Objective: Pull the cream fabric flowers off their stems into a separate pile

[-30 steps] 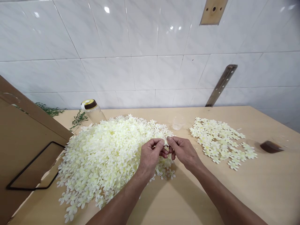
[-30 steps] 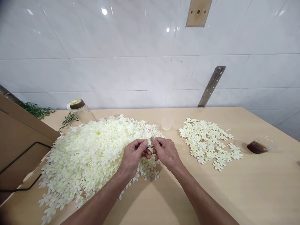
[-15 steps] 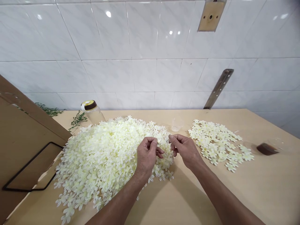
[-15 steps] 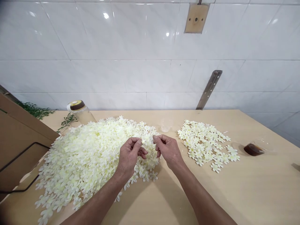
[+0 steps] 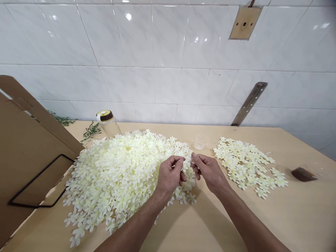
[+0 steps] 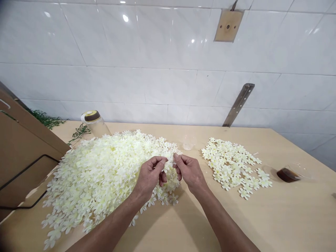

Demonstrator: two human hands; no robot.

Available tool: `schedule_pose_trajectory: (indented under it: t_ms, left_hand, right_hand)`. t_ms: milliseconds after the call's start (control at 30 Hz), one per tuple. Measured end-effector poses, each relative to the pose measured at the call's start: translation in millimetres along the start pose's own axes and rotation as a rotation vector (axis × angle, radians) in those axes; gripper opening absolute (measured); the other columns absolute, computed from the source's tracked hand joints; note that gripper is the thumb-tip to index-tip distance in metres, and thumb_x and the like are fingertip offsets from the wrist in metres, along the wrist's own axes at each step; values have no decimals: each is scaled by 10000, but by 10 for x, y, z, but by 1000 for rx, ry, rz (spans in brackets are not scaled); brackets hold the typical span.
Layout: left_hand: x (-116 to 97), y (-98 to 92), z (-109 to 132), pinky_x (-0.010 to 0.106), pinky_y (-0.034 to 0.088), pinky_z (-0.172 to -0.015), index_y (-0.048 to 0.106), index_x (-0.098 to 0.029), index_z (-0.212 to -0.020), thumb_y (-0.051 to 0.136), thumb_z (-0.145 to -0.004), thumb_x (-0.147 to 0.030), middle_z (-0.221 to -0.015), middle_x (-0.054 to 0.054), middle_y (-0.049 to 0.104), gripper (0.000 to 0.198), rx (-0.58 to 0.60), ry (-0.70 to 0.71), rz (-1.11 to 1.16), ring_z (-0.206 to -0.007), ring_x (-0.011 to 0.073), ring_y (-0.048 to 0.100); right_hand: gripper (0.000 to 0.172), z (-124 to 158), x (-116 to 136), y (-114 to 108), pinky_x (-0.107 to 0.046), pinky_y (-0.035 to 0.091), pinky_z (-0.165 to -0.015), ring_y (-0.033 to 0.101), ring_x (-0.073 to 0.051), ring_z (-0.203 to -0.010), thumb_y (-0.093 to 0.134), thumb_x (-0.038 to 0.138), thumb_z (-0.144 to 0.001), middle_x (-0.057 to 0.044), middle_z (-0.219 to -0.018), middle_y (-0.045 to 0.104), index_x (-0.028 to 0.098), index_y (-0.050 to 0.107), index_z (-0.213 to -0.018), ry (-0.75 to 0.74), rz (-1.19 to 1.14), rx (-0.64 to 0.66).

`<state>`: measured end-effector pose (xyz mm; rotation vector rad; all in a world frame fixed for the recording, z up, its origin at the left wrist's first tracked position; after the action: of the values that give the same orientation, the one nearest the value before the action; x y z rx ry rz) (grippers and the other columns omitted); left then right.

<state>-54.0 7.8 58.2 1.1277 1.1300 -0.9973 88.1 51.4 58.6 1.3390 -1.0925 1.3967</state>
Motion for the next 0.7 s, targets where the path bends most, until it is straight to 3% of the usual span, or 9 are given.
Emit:
schedule_pose_trajectory:
  t_ms: [233, 500, 700]
  left_hand:
    - [-29, 15, 20, 177, 369, -334, 655, -160, -898, 669, -797, -469, -511, -44, 536, 325, 23, -21, -3, -371, 89, 489]
    - [22, -23, -15, 162, 362, -357, 615, -175, -780, 670, -792, -446, -552, -39, 543, 277, -43, 52, -44, -393, 78, 498]
    - [-34, -21, 20, 172, 390, -397, 643, -178, -802, 641, -819, -440, -554, -27, 570, 263, -70, 122, -133, -397, 78, 503]
  right_hand:
    - [528, -4, -23, -11, -224, 361, -388, 416, -83, -392, 618, 635, -811, 16, -509, 485, 164, 562, -578, -28, 91, -23]
    - [449, 28, -2, 4, -229, 404, -424, 454, -94, -444, 630, 595, -825, 27, -560, 496, 173, 606, -673, -44, 76, 144]
    - [441, 6, -33, -27, -227, 406, -432, 453, -91, -451, 647, 586, -814, 29, -569, 486, 174, 594, -667, -46, 105, 134]
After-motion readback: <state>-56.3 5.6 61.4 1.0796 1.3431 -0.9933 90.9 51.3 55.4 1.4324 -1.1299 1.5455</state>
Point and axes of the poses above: each hand's wrist, its own z-axis away from the middle knuckle, its own y-axis out of the palm, x = y × z, the point moved 1 cm from there along -z, towards the middle knuckle
